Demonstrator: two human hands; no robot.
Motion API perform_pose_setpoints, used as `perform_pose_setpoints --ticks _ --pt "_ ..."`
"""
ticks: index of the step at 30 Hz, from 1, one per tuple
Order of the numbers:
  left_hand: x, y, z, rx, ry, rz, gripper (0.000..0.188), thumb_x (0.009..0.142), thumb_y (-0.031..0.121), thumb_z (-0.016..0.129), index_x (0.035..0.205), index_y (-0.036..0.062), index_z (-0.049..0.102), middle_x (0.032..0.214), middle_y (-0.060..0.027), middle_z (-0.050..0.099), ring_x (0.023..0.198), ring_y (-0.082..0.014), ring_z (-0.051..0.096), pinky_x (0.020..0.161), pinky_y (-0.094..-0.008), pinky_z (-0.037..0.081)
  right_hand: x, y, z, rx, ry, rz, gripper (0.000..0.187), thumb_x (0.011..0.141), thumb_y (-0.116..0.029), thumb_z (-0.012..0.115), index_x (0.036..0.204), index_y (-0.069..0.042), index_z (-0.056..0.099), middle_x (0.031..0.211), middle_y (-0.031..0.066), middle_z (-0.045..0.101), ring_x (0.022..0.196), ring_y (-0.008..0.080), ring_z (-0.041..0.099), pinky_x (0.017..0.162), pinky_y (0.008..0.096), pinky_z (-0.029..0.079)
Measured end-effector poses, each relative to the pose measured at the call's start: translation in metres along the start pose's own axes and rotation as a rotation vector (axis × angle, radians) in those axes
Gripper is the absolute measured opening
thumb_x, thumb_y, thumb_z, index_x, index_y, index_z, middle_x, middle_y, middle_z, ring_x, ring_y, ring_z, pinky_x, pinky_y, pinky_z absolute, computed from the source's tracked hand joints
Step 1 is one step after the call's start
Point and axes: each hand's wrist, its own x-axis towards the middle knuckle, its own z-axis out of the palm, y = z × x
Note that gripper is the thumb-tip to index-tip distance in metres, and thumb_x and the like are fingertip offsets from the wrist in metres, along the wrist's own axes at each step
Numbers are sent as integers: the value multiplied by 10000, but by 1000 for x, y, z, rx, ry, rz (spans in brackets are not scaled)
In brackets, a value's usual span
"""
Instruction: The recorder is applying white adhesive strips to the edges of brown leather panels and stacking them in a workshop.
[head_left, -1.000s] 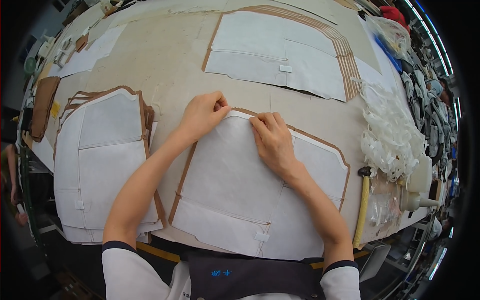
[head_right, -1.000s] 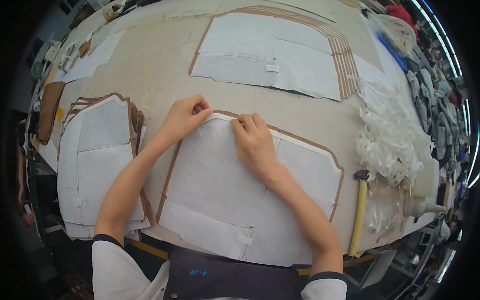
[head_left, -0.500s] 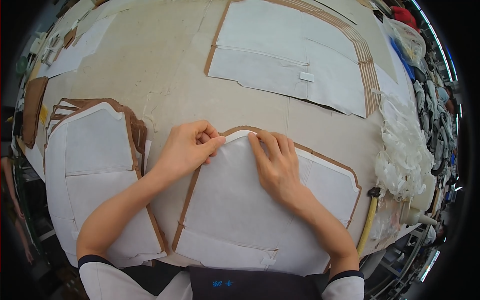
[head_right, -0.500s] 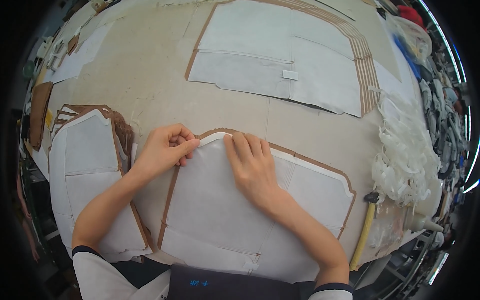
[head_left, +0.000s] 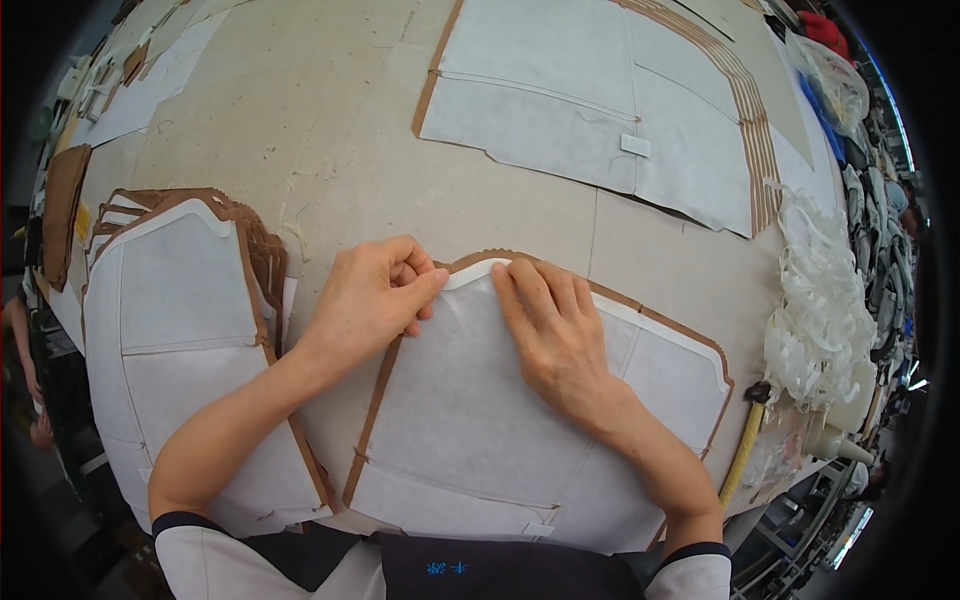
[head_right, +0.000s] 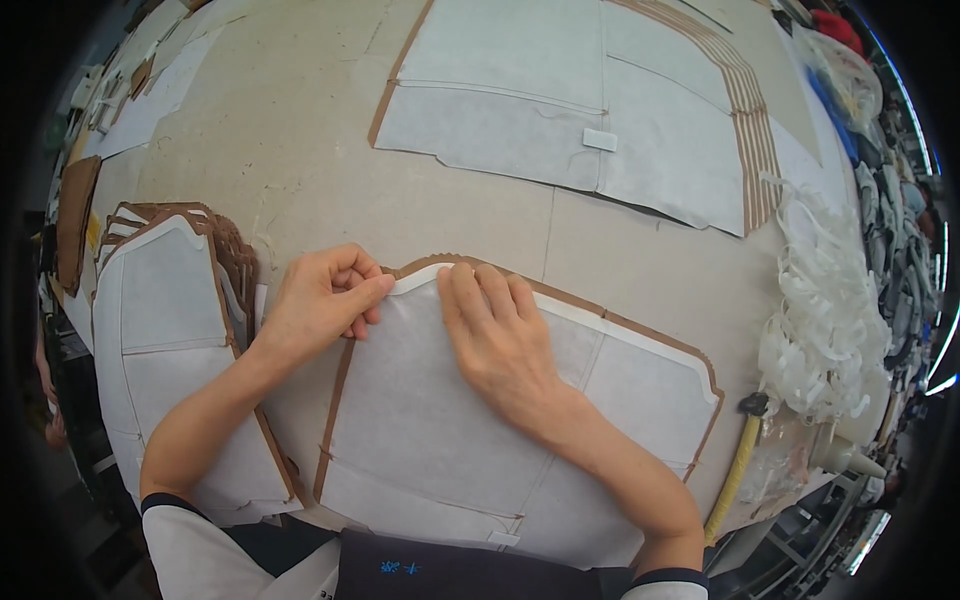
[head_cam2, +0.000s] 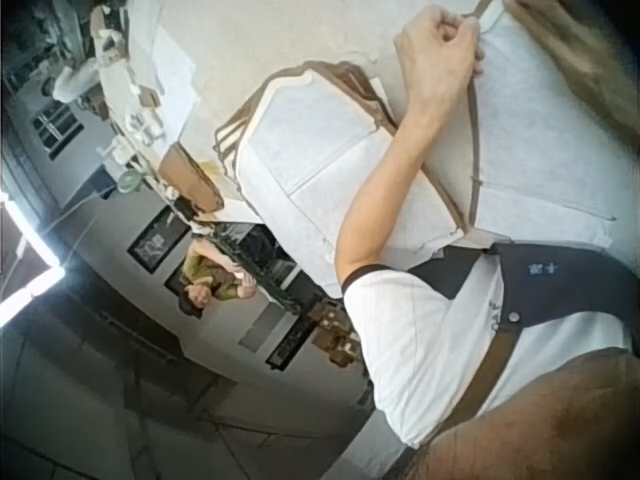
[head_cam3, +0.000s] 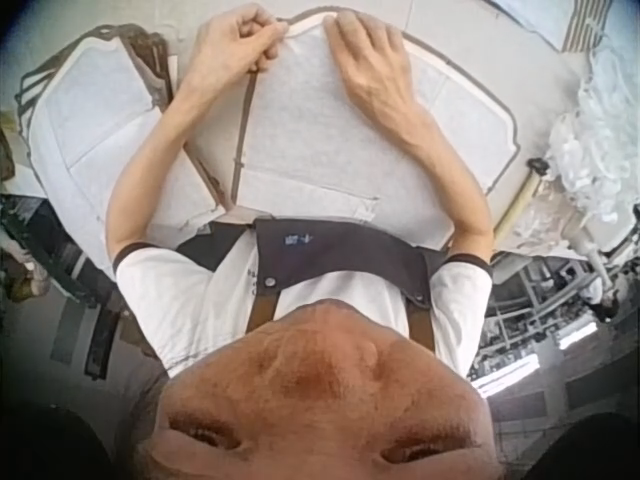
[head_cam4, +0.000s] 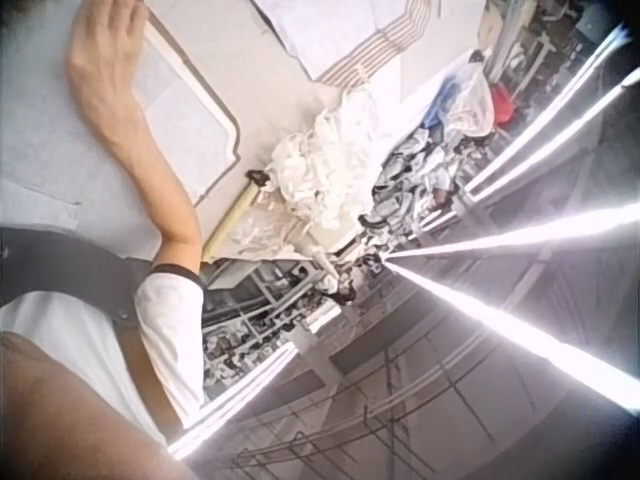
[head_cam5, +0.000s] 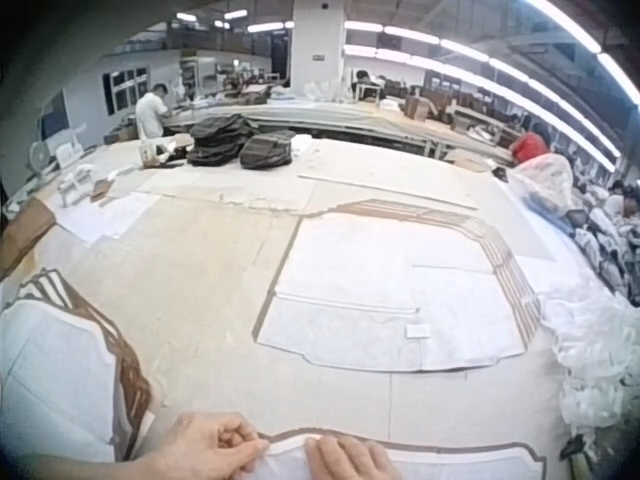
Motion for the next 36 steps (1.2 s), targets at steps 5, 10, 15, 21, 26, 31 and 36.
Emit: perform_pose_setpoints --ticks 5,10,15,21,26,31,36 --pt "-1 1 3 7 26 43 230 936 176 646 825 -24 626 632 -61 646 527 -105 610 488 -258 488 4 -10 4 176 28 -4 406 742 -35 641 1117 120 632 1137 182 585 1066 301 577 871 405 470" --pt "-1 -1 3 29 42 46 213 937 178 649 840 -11 627 649 -51 646 533 -93 602 493 -242 480 5 -14 4 181 47 -29 393 743 -38 629 1104 118 634 1146 176 582 1081 304 568 879 415 460" --pt "-14 -10 4 -25 109 93 172 928 150 667 875 -11 641 688 -65 660 565 -99 612 523 -247 486 3 -15 7 141 37 -43 405 744 -45 620 1117 113 628 1177 168 568 1106 299 549 887 418 447" --pt "-44 -36 6 545 315 694 144 871 49 694 1006 -2 700 829 -113 678 681 -235 666 611 -313 520 4 -19 3 150 -12 -23 441 769 -55 608 1191 77 606 1200 152 549 1122 292 524 917 428 421" --pt "-46 -35 16 637 359 775 235 873 49 683 1105 18 707 944 -103 665 730 -252 670 648 -347 528 4 -22 1 138 -63 3 525 740 -5 610 1260 56 570 1226 150 532 1131 308 501 952 439 393" --pt "-49 -40 17 651 386 772 239 868 57 686 1103 13 701 971 -98 653 756 -247 670 654 -349 530 11 -24 -4 206 -71 36 617 664 66 618 1277 20 562 1226 142 531 1151 323 490 975 448 381" --pt "-48 -44 25 721 431 780 248 851 66 700 1094 13 689 996 -84 644 791 -244 666 663 -352 539 12 -22 -2 258 -79 62 617 645 84 616 1255 -8 582 1211 128 541 1146 324 489 974 446 382"
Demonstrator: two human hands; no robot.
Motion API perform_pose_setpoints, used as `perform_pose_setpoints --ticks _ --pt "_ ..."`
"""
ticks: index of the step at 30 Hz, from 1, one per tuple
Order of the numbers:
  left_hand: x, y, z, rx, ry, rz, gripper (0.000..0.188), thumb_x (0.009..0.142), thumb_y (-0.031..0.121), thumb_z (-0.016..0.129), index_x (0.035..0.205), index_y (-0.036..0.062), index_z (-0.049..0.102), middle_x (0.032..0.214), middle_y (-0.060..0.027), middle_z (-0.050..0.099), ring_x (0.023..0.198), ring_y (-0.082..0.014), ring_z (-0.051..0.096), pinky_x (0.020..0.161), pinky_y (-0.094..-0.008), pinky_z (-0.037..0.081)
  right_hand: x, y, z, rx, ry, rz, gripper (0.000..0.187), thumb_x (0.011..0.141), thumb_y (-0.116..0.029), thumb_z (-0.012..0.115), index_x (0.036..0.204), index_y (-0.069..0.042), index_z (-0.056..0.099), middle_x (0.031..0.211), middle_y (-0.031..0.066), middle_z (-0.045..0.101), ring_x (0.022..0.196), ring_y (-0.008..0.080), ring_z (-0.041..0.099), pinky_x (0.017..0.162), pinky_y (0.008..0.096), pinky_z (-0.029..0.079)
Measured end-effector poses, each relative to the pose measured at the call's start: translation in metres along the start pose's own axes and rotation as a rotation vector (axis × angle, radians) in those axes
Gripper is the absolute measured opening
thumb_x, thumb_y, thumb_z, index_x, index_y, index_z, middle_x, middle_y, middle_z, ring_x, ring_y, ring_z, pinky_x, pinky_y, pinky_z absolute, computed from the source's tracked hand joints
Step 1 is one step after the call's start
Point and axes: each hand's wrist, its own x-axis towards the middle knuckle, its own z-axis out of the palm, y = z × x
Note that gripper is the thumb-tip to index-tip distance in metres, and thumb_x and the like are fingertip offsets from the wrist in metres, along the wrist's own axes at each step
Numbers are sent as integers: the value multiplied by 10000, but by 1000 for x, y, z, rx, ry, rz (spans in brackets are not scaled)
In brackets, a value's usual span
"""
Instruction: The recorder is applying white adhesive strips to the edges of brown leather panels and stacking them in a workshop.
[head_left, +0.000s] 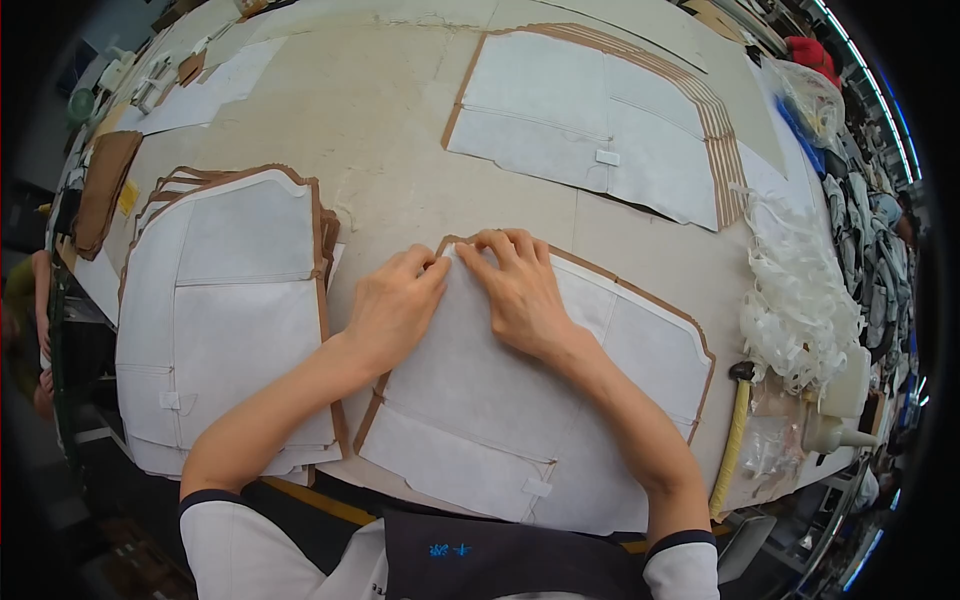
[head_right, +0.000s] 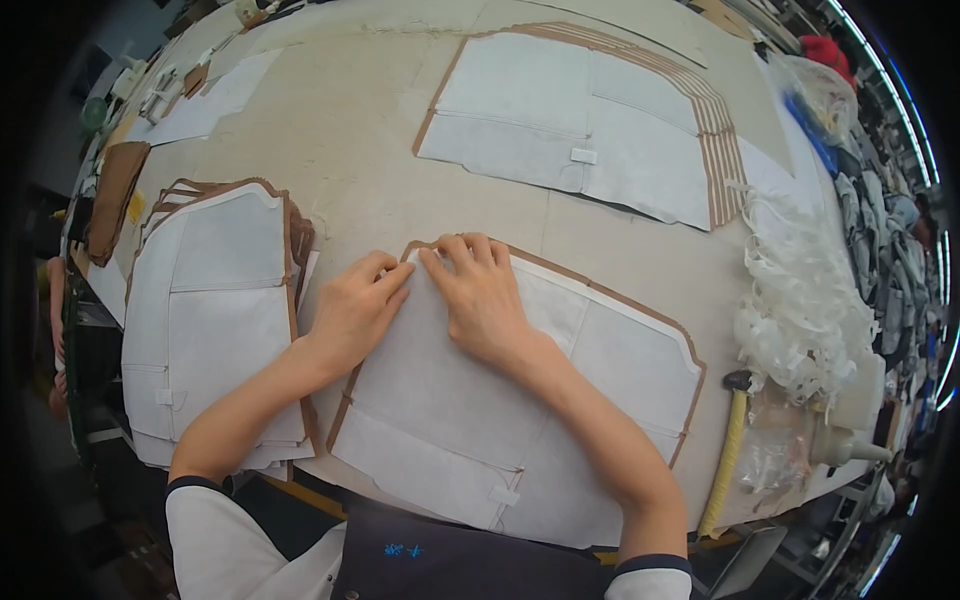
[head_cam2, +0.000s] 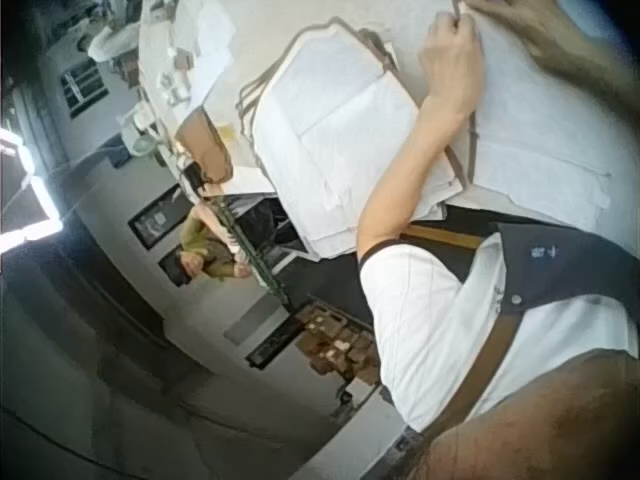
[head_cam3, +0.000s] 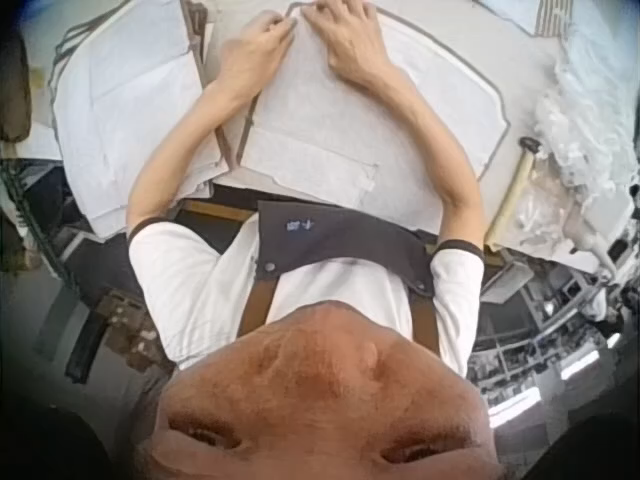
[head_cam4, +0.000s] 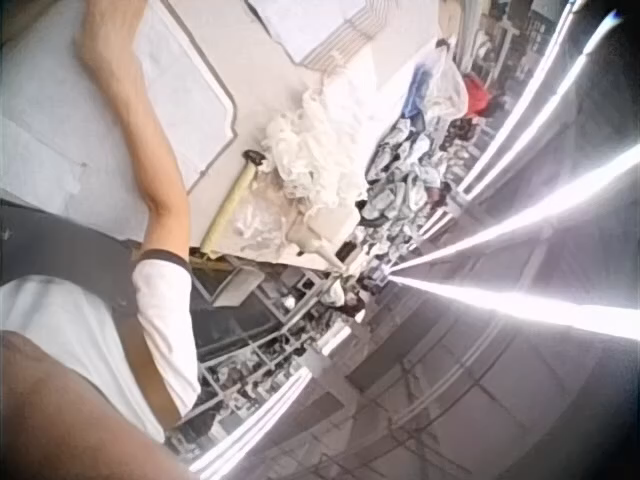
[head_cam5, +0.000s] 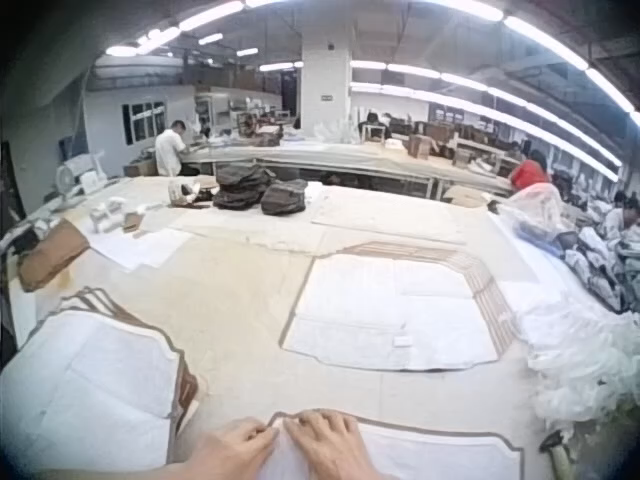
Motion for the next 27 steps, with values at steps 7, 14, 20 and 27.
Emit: perform_pose_setpoints --ticks 7,14,20,27 --pt "-6 0 11 213 34 55 260 861 85 687 1115 31 670 976 -71 612 817 -243 643 672 -366 546 -1 -2 4 -30 -3 -29 601 649 63 627 1244 -21 603 1210 129 546 1119 323 495 968 441 387" --pt "-13 15 10 26 55 -110 351 876 117 691 1210 36 626 1076 -114 604 1017 -276 609 794 -369 539 -24 6 -11 -61 -63 -56 613 733 15 644 1335 -51 550 1281 165 528 1231 343 479 1050 450 363" --pt "-75 17 -34 -590 -87 -649 498 928 201 682 1367 17 536 1339 -101 574 1171 -191 561 924 -325 489 -180 -6 -94 -281 233 597 446 847 -33 647 1289 -11 591 1318 219 540 1236 383 504 1057 482 376" --pt "-64 23 -21 -776 -89 -722 568 900 271 720 1341 -34 533 1278 -171 613 1106 -228 614 923 -338 512 -325 -42 -119 -160 399 970 422 867 -9 612 1288 6 591 1266 165 567 1141 304 557 902 369 462"
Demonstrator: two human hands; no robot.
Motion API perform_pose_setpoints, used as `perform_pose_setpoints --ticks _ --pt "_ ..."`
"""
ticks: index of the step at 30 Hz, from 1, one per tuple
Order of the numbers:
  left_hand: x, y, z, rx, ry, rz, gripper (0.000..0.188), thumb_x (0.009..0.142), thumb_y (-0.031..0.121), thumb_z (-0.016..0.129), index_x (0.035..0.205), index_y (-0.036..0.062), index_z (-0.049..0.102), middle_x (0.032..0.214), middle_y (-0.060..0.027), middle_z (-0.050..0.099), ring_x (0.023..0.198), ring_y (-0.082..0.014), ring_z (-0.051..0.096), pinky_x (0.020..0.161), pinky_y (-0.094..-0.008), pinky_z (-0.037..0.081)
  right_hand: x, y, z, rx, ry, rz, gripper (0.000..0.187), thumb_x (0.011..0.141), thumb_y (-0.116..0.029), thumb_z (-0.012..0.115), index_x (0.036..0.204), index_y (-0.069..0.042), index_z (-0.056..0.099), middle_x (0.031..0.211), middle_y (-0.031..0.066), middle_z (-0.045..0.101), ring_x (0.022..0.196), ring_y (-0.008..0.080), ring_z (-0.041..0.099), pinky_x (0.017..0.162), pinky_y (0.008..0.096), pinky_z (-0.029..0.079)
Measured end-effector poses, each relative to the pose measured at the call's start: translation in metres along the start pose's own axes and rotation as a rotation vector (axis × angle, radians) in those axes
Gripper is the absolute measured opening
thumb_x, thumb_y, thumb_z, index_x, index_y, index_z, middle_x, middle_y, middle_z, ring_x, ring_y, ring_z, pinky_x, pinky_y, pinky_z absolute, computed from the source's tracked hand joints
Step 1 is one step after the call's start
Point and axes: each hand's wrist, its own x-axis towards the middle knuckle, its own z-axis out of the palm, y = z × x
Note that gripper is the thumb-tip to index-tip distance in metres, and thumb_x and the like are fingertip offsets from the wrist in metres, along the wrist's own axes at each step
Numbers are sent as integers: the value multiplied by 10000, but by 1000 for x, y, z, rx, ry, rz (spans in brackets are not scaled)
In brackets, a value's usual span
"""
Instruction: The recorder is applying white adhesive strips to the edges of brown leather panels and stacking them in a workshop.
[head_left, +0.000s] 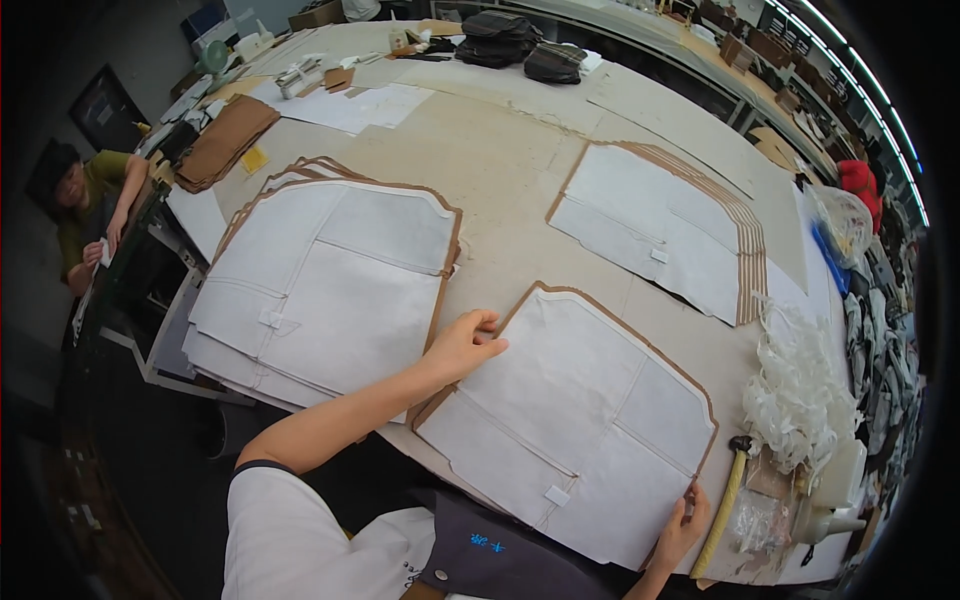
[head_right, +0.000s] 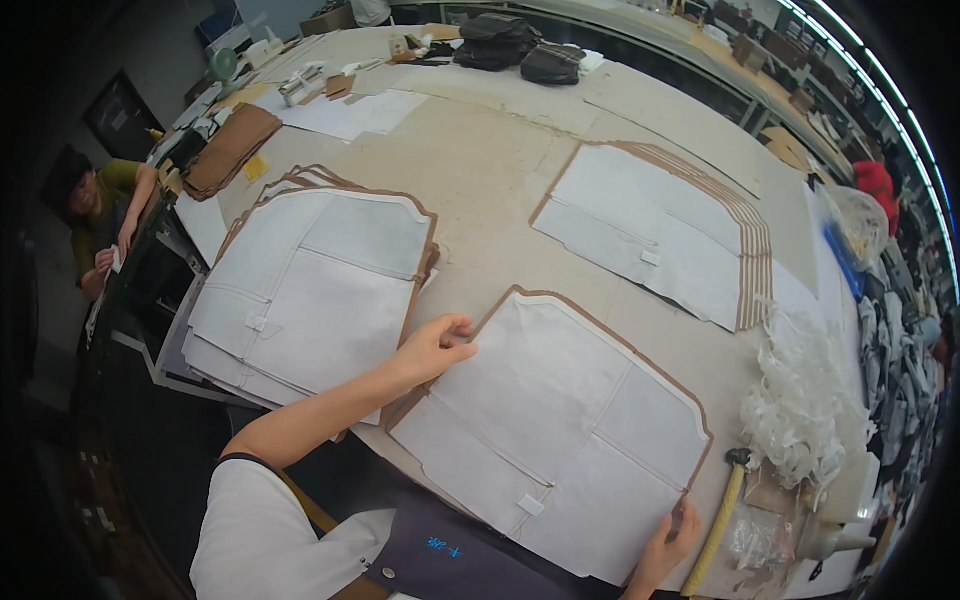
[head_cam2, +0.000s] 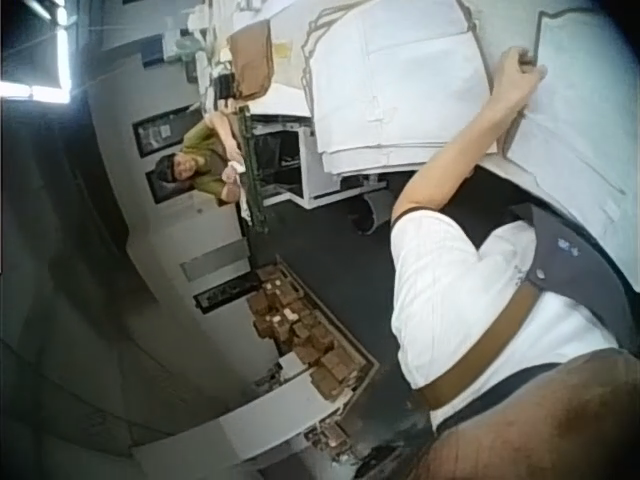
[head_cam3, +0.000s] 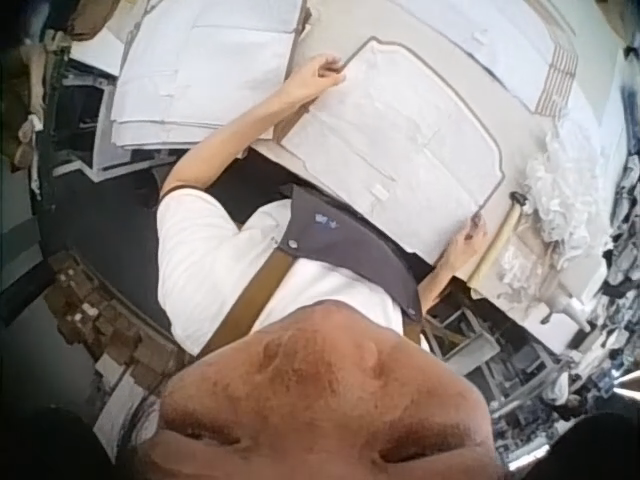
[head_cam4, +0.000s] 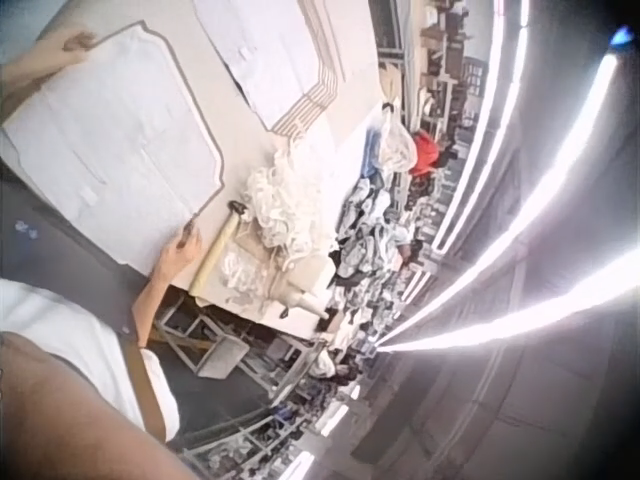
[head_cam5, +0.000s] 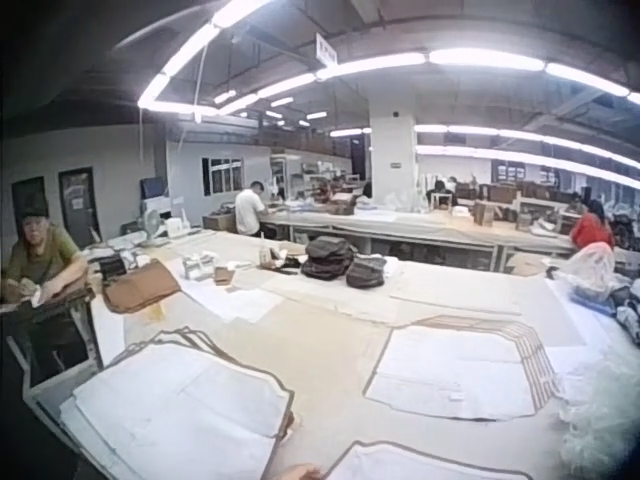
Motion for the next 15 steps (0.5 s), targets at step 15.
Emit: perform_pose_setpoints --ticks 15 --pt "-107 93 -64 174 34 384 251 900 181 700 888 -48 598 647 -137 500 598 -197 424 587 -344 401 39 -54 4 470 -372 316 163 909 -152 705 798 -55 635 594 -59 501 467 36 403 417 208 272"
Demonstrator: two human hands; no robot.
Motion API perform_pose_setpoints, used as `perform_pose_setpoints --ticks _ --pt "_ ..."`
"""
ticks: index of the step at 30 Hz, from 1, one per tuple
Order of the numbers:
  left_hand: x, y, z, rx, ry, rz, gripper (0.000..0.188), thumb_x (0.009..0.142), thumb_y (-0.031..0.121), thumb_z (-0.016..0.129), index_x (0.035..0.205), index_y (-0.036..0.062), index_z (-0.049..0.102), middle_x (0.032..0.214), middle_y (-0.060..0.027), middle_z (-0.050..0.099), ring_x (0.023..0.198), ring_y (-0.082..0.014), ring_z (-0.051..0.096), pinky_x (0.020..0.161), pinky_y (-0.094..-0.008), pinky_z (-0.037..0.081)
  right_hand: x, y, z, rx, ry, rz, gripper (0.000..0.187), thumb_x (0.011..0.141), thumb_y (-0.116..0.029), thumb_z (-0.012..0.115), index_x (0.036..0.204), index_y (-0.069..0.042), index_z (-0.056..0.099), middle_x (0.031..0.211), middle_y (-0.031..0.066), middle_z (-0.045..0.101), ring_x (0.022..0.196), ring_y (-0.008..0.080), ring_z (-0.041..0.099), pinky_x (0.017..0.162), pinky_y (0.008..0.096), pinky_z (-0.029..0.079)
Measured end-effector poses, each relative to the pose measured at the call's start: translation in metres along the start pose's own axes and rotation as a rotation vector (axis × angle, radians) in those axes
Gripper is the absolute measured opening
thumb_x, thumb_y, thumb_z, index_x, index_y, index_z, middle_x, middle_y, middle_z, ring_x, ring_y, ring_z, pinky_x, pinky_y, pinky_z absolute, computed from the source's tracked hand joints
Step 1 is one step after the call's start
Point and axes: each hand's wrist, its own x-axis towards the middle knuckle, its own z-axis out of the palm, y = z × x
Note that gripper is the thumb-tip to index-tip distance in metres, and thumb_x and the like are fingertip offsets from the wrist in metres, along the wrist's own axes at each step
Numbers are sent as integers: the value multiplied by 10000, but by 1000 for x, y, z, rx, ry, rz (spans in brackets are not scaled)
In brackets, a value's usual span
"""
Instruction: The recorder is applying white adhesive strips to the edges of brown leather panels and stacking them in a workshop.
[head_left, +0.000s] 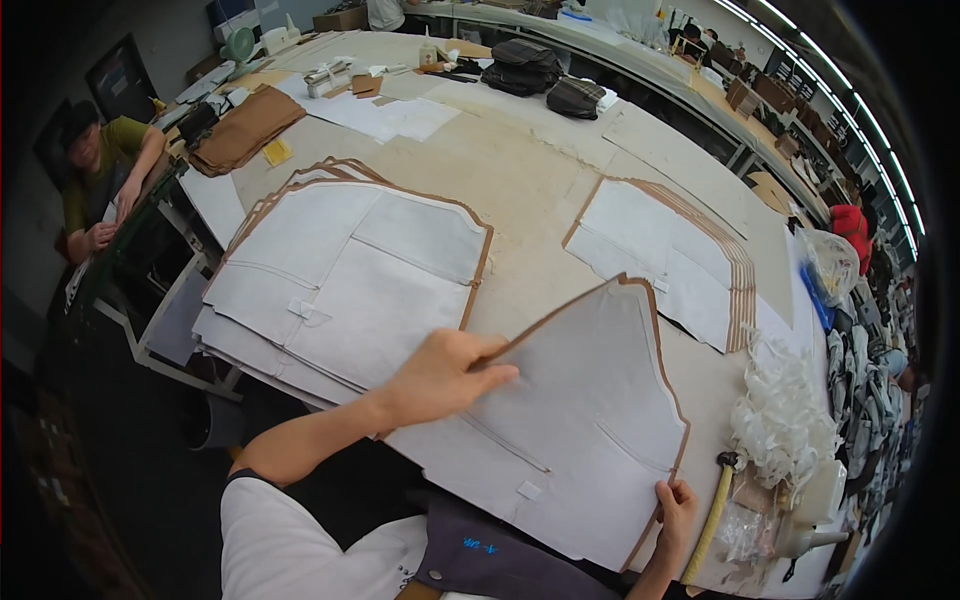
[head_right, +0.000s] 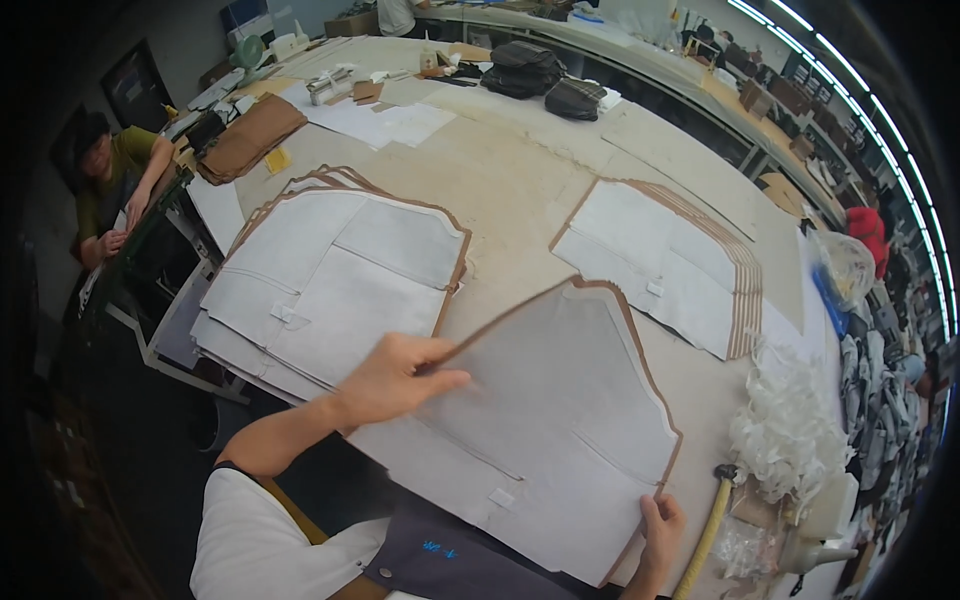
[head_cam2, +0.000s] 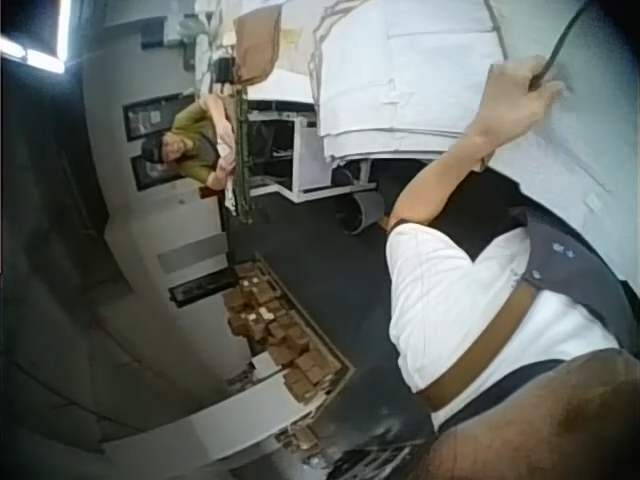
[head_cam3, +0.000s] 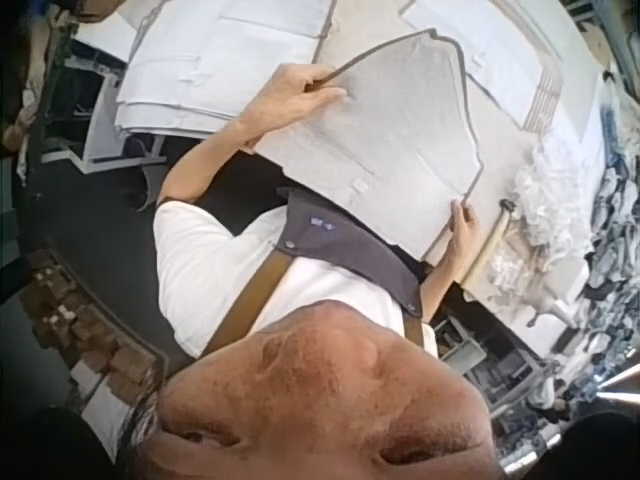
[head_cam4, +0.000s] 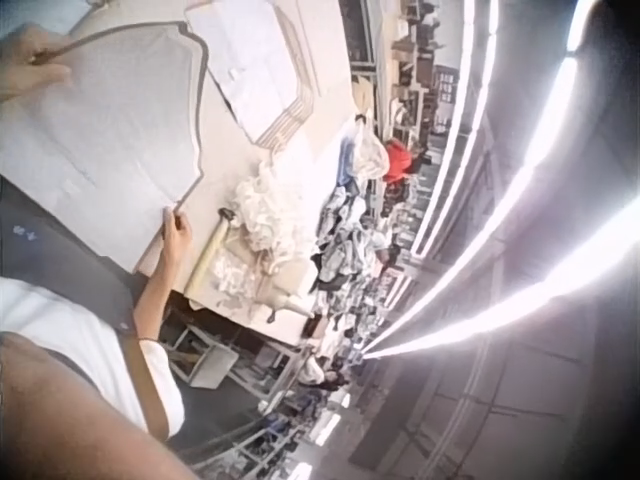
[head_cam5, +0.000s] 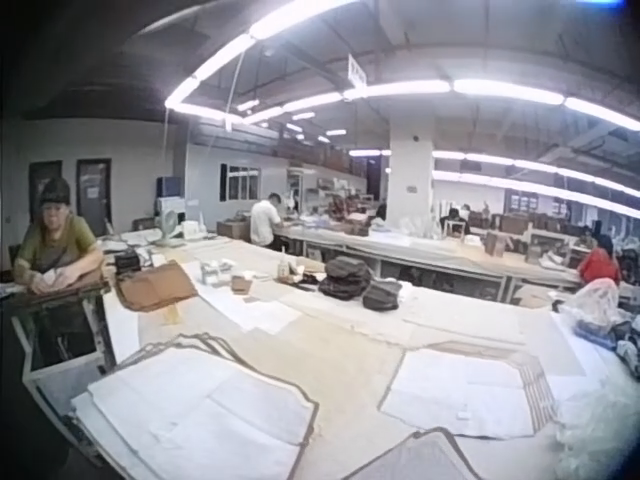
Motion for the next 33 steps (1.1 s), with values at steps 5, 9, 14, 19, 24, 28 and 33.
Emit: perform_pose_setpoints --ticks 5,9,14,19,24,28,33 --pt "-12 40 -120 38 330 -59 238 922 98 692 1119 -34 673 853 21 643 778 -39 535 706 -234 467 18 -103 79 264 -346 -217 227 920 -207 684 782 -36 627 631 -30 521 526 49 443 465 218 321" --pt "-9 7 -257 225 382 -114 244 930 89 675 1134 -36 629 889 17 649 777 -20 558 676 -192 453 29 -188 180 429 -717 -284 286 948 -245 676 783 -17 625 638 -6 509 542 73 454 488 243 339" --pt "-28 -62 -375 1376 579 -75 464 853 139 709 1272 -24 592 1027 -201 685 922 -357 649 917 -424 458 24 -209 268 305 -981 -329 296 974 -296 653 933 -5 697 761 49 668 599 100 567 537 251 454" --pt "30 -95 -277 764 408 -10 320 918 157 690 1190 -8 655 1031 -152 723 941 -228 692 844 -360 530 88 -143 236 15 -420 -737 192 908 -217 652 918 -31 697 838 129 702 783 317 660 729 423 513" --pt "126 -84 -101 560 49 143 290 902 165 695 1139 -1 683 1055 -131 728 965 -239 690 822 -359 530 204 -91 145 -479 290 -959 130 825 -122 693 926 -45 666 988 112 644 978 306 587 836 426 472" --pt "188 -70 43 457 -255 357 288 910 183 687 1134 1 685 1080 -141 718 1005 -255 682 853 -360 527 261 -80 114 -881 477 -1259 201 787 -95 675 970 -18 642 1027 118 611 981 268 582 834 386 469" --pt "232 -69 179 345 -345 524 283 909 160 662 1149 10 674 1137 -160 693 1067 -322 646 920 -398 512 300 -81 117 -1027 291 -1456 158 785 -73 606 936 -27 618 940 101 617 907 253 600 814 362 472"
